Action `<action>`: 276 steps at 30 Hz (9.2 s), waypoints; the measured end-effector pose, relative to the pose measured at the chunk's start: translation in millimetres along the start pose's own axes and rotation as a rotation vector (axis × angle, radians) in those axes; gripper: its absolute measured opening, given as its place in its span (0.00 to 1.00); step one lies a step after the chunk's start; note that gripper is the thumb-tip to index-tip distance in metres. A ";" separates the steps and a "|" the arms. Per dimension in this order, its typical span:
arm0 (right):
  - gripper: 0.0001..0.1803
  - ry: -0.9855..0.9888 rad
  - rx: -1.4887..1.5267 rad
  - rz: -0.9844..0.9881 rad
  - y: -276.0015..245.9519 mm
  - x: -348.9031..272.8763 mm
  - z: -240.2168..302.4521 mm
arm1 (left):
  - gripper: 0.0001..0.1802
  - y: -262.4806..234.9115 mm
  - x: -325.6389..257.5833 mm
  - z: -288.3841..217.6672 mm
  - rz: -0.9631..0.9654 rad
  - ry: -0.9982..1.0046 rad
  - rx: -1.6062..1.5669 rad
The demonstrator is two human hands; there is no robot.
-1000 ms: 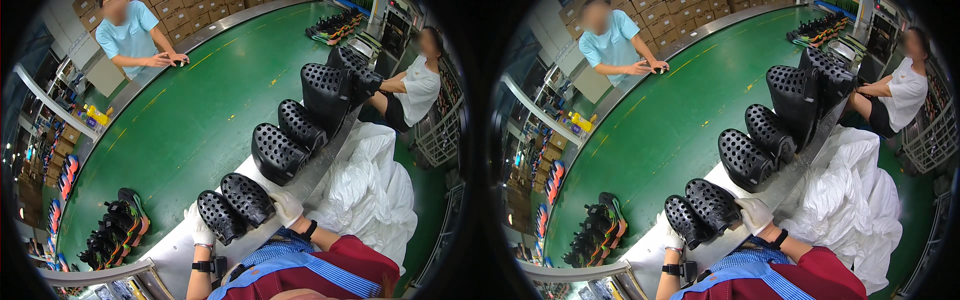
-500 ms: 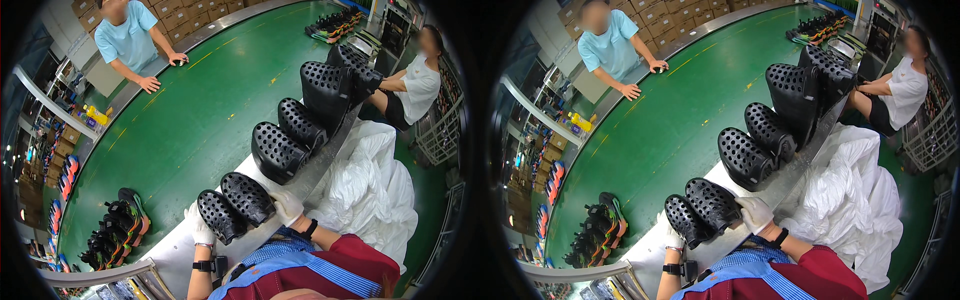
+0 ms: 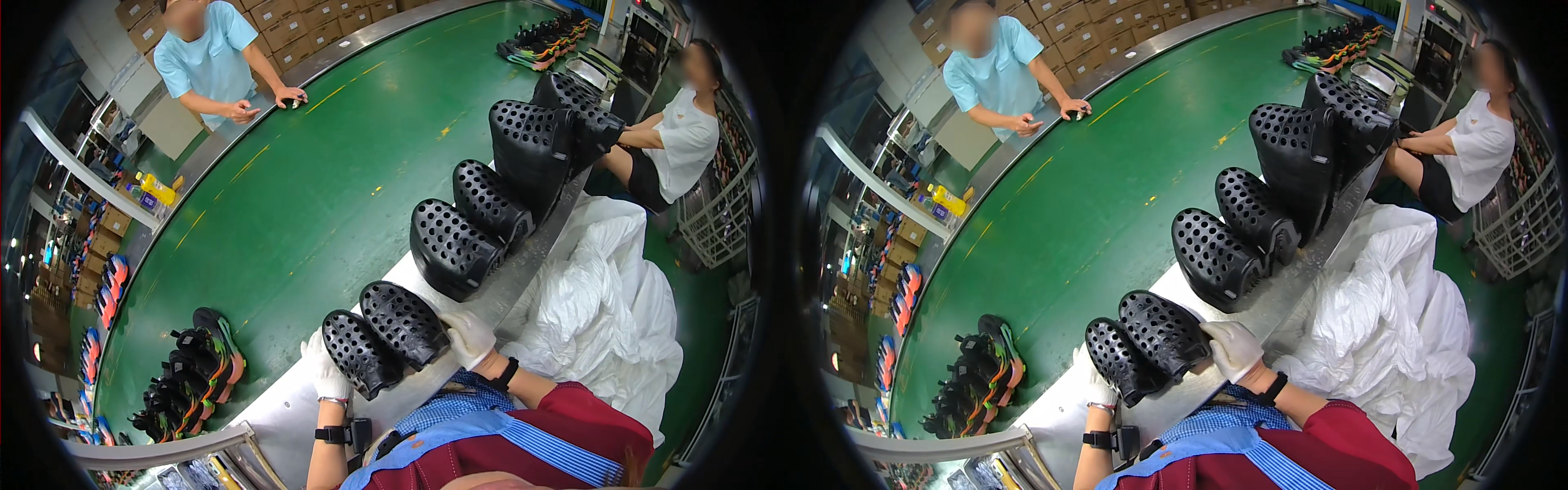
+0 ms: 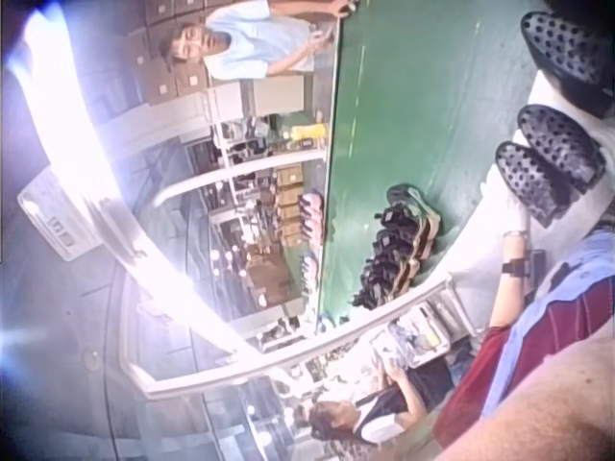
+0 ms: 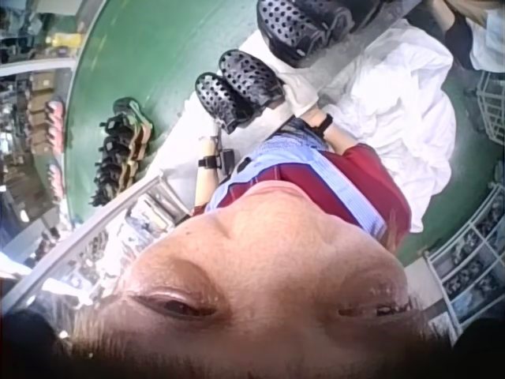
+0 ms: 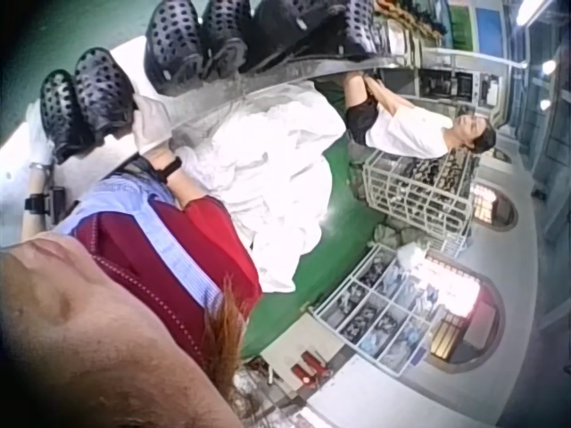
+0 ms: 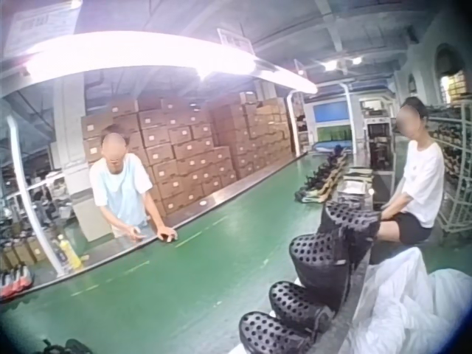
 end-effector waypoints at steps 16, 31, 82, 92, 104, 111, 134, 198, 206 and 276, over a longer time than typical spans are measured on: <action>0.18 0.013 0.003 0.002 -1.8 0.3 1.4 | 0.23 -1.1 1.9 -10.3 0.005 0.034 0.030; 0.18 0.012 -0.001 -0.004 -1.2 -0.5 0.3 | 0.19 -5.3 6.5 -30.4 -0.028 0.292 0.358; 0.18 0.025 -0.030 -0.040 4.6 -7.6 -10.8 | 0.26 8.7 -7.4 13.5 0.059 -0.098 -0.110; 0.15 0.017 0.001 -0.098 -10.0 0.2 0.4 | 0.19 0.3 3.6 9.1 -0.052 -0.086 -0.204; 0.26 -0.239 -0.701 -0.975 -269.4 82.8 107.1 | 0.22 13.4 14.4 13.5 0.217 0.078 0.243; 0.29 -0.121 -0.962 -0.707 -288.0 167.5 119.0 | 0.21 3.5 17.3 -12.0 0.152 0.196 0.281; 0.23 -0.117 -0.981 -0.482 -284.5 189.7 105.2 | 0.15 -5.1 23.3 -33.4 0.221 0.122 0.425; 0.10 -0.021 -0.528 0.125 -22.4 -0.2 21.8 | 0.15 -2.1 52.7 -34.8 0.225 0.256 0.396; 0.06 0.051 -0.519 0.002 7.0 8.4 0.0 | 0.16 -2.5 52.6 -33.4 0.237 0.243 0.404; 0.12 0.047 -0.388 -0.058 12.5 10.8 -2.6 | 0.20 8.6 52.8 7.6 0.384 0.092 0.324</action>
Point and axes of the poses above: each hand's wrist, its own x-axis towards the middle knuckle, its own y-axis out of the palm, z = x × y, the point moved 7 cm from there along x, towards the middle knuckle, and after that the axes turned 13 degrees about y, right-handed, at the moved point
